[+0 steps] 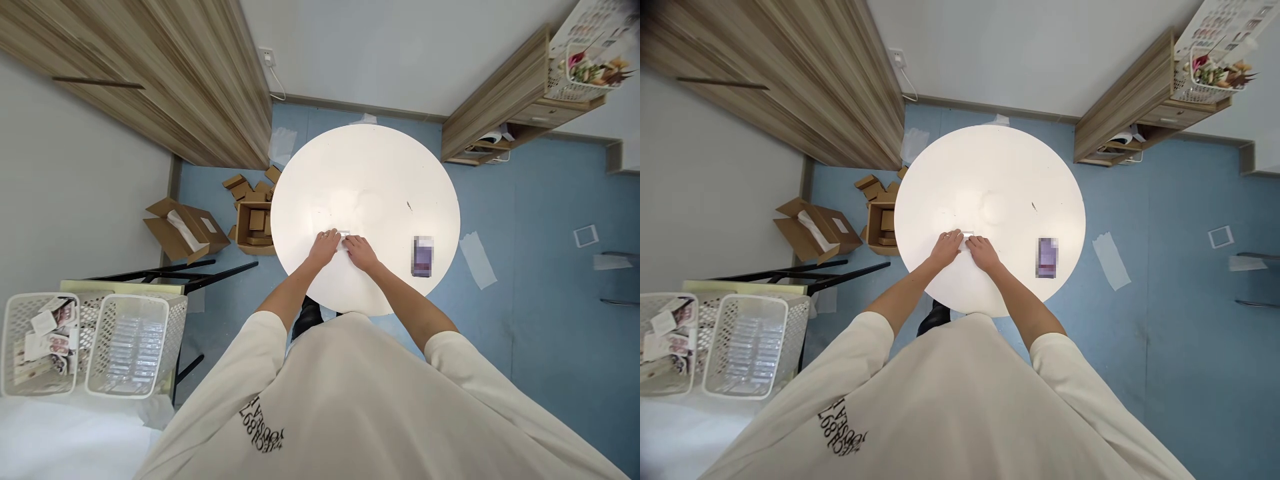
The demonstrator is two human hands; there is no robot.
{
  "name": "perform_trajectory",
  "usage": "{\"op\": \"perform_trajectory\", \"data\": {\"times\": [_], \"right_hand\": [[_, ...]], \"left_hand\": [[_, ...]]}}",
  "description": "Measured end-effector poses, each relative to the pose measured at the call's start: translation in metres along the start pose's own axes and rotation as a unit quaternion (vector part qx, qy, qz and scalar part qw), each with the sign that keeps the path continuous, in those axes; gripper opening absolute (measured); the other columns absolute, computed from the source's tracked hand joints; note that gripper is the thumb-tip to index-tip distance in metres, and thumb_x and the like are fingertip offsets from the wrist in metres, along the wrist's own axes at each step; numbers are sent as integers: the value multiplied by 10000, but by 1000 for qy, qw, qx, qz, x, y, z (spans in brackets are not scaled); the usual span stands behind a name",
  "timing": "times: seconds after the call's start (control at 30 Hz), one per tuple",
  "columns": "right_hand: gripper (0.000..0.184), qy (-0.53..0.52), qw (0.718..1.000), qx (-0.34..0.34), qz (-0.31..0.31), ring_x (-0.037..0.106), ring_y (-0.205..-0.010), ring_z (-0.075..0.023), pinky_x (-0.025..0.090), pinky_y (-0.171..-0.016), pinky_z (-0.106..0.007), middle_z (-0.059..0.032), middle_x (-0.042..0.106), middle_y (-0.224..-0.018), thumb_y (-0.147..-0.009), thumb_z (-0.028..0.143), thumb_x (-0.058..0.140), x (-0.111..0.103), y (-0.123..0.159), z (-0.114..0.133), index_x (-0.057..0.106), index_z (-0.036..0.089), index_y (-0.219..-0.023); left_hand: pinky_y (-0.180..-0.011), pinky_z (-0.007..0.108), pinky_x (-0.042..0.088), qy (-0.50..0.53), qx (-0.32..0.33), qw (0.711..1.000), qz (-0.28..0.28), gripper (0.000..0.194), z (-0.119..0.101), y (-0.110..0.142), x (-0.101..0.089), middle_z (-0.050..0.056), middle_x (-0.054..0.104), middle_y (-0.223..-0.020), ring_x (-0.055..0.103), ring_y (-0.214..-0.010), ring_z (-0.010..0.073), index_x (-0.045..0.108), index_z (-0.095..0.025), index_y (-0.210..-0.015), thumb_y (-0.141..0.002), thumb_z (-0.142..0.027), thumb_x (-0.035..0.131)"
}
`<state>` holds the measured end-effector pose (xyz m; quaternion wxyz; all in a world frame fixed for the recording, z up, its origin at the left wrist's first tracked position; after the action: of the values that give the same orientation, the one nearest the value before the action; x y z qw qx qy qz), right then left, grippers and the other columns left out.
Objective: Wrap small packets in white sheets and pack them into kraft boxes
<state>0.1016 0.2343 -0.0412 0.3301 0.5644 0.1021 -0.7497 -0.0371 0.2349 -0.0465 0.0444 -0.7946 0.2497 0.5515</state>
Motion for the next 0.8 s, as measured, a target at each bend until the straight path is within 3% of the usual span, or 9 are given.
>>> {"op": "perform_trajectory", "data": {"times": [0.13, 0.3, 0.53, 0.67, 0.8], "right_hand": [[387, 11, 1000, 1, -24, 515, -1140, -322, 380, -1020, -454, -144, 585, -1406, -933, 104, 497, 0, 2, -1, 624, 182, -1290], [340, 26, 999, -25, -29, 496, -1135, -327, 335, -1047, -470, -133, 643, -1286, -940, 106, 471, -4, 2, 4, 655, 201, -1211], [293, 7, 1000, -26, 1, 534, -1084, -314, 305, -1076, -458, -130, 686, -1159, -906, 106, 503, -17, -3, 15, 678, 197, -1122], [253, -2, 999, -8, 33, 578, -1047, -312, 309, -1065, -451, -134, 716, -1081, -915, 163, 538, -24, -6, 18, 687, 181, -1119], [263, -20, 997, 20, 67, 625, -999, -289, 322, -1039, -429, -112, 738, -1013, -942, 215, 533, -25, -7, 18, 694, 183, -1147]], "left_hand": [[-1175, 499, 312, 9, 7, 1000, 4, 460, 2, -1, -3, 174, 547, -1470, 605, -1251, 322, 521, -190, -1348, -892, -185, 579], [-1215, 544, 240, 38, 6, 999, 10, 404, 0, 10, -10, 154, 609, -1378, 606, -1230, 330, 563, -202, -1301, -907, -289, 587], [-1255, 590, 140, 17, 15, 1000, -3, 359, -11, 25, -31, 153, 476, -1550, 364, -1485, 370, 617, -213, -1244, -893, -289, 610], [-1185, 526, 263, 27, -3, 1000, 15, 399, -12, 28, -34, 141, 618, -1338, 548, -1296, 314, 614, -224, -1265, -906, -109, 483], [-1161, 476, 297, 79, -34, 996, 29, 365, -3, 30, -31, 91, 670, -1235, 630, -1127, 257, 597, -234, -1267, -958, -142, 426]]}}
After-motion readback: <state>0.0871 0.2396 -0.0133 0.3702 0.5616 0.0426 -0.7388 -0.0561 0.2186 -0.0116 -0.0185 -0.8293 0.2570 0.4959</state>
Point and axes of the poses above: each hand's wrist, its own y-axis away from the middle knuckle, its own x-axis out of the palm, z = x × y, the point moved 6 cm from there along -y, towards the middle knuckle
